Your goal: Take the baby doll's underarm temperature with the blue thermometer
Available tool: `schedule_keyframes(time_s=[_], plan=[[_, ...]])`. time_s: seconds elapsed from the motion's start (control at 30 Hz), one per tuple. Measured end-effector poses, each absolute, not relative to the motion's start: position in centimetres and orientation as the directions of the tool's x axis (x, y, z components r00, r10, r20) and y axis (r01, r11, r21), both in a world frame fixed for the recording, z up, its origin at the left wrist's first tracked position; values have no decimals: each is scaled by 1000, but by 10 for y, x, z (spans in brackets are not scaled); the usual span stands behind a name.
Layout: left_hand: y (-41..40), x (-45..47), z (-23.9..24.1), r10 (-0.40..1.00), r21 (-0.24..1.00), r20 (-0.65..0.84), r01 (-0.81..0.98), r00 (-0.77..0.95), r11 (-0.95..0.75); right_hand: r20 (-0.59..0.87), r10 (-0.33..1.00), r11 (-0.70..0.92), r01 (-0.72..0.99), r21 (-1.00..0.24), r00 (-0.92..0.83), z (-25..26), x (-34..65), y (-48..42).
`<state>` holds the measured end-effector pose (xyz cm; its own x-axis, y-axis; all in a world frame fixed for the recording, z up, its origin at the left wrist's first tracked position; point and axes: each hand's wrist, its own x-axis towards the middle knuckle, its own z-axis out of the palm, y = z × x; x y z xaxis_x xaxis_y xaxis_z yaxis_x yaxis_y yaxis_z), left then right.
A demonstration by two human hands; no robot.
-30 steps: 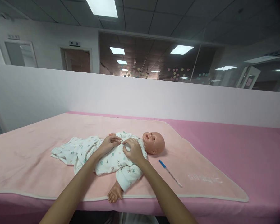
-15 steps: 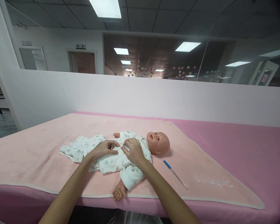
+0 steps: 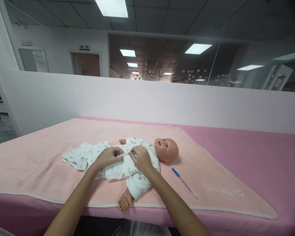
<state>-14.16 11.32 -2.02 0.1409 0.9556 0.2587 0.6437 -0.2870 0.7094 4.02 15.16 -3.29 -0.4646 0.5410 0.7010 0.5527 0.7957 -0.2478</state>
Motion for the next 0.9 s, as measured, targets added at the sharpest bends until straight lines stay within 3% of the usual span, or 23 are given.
schedule_keyframes(time_s=[0.9], plan=[[102, -131, -3, 943, 778, 245, 534, 226, -330, 706, 534, 808, 527, -264, -466, -35, 41, 153]])
